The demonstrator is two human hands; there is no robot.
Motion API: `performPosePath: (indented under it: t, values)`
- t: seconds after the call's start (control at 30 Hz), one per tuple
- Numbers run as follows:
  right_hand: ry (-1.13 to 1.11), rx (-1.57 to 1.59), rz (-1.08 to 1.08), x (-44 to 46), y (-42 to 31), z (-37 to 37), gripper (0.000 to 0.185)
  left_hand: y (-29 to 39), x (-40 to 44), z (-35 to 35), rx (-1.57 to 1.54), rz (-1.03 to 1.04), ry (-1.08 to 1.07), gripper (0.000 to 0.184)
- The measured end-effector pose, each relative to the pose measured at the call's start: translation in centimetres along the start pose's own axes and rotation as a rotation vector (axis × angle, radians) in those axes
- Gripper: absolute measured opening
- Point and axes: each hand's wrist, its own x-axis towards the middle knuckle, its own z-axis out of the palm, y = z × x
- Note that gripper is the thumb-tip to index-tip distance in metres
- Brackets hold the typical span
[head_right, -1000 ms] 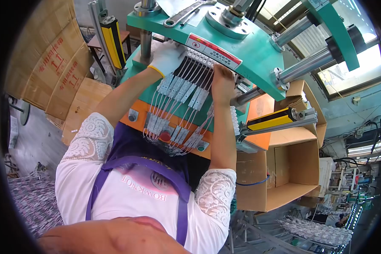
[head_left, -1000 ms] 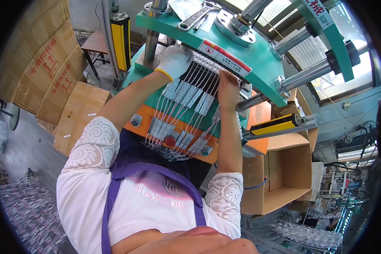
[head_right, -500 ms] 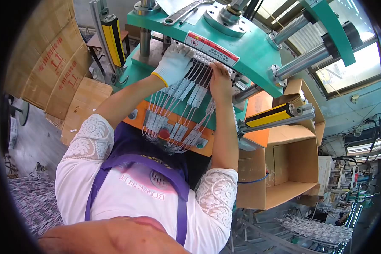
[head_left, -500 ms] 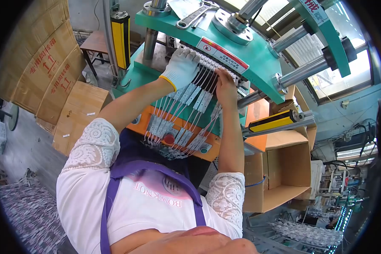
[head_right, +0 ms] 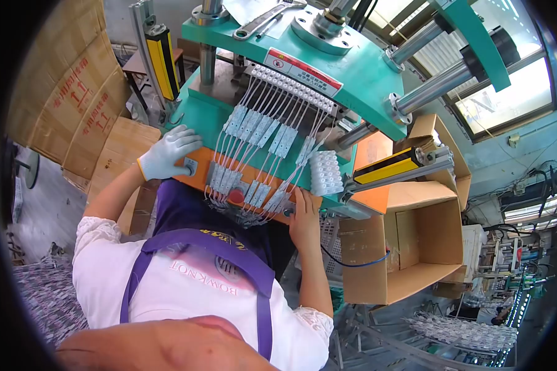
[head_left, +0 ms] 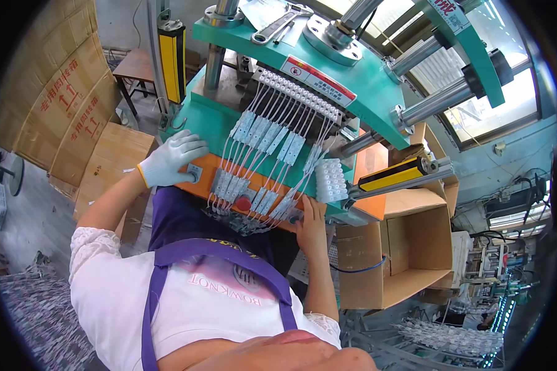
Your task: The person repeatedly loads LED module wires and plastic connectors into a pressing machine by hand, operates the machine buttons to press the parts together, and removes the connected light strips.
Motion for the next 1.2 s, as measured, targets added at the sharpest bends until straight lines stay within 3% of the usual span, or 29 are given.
performPosePath:
  t: [0.2,0.3,0.4,0.43,0.5,0.53,0.57,0.63,0.7,0.8,0.87,0.97,1.03,1.07,1.1,1.17,1.2]
  values:
    - [0.034,0.010,0.027,0.6,-0.6,0.4,0.082,0.2,0.5,-0.2,0.040,0.057,-0.040,0.070]
    - [0.048,0.051,0.034,0.8,-1.0,0.0,0.079,0.5,1.5,-0.8,-0.008,-0.071,-0.123,0.076]
    - [0.003,-0.070,0.075,1.7,-1.6,-0.6,0.076,2.6,3.4,2.0,-0.296,-0.473,0.153,0.088]
    - [0.023,-0.050,0.145,2.1,-2.3,-1.2,0.061,4.1,4.7,2.7,-0.679,-0.648,0.312,0.079]
    - [0.074,0.022,0.332,3.5,-0.9,-0.7,0.042,3.0,5.7,7.7,-0.927,-0.784,0.441,0.072]
    - [0.284,-0.176,0.101,4.0,0.9,-0.5,0.032,3.4,6.5,8.9,-0.983,-0.758,0.487,0.069]
    - [0.282,-0.185,0.104,4.8,0.6,-1.3,0.032,3.6,6.9,9.4,-1.005,-0.747,0.459,0.071]
    - [0.514,-0.487,-0.022,6.2,-0.4,-3.1,0.034,4.5,7.5,9.4,-1.092,-0.733,0.500,0.071]
    - [0.436,-0.493,0.096,6.6,1.5,-2.3,0.043,4.4,7.5,8.3,-1.163,-0.776,0.494,0.071]
    - [0.477,-0.584,0.269,6.2,2.5,-1.0,0.042,3.8,6.8,8.2,-1.177,-0.776,0.610,0.069]
    - [0.509,-0.588,0.263,6.5,2.5,-0.6,0.043,2.7,6.3,8.1,-1.059,-0.773,0.636,0.063]
    - [0.668,-0.333,0.015,9.3,0.4,-2.5,0.034,-0.6,8.3,7.8,-0.843,-0.675,0.834,0.047]
    - [0.576,0.091,0.170,12.5,-0.3,-3.8,0.021,-3.0,10.6,7.4,-0.973,-0.803,0.772,0.041]
    - [0.571,-0.086,0.167,14.2,0.2,-4.0,0.013,-3.6,11.6,6.6,-0.967,-0.796,0.654,0.042]
    - [0.454,-0.124,0.314,16.1,1.3,-3.9,0.014,-2.1,13.2,4.5,-1.293,-0.919,0.570,0.045]
    - [0.385,-0.250,0.317,17.8,1.8,-3.8,0.024,-3.1,14.3,4.4,-0.972,-0.920,0.189,0.054]
    - [0.388,-0.245,0.350,18.5,1.8,-3.9,0.028,-3.0,14.4,4.2,-0.924,-0.762,0.069,0.059]
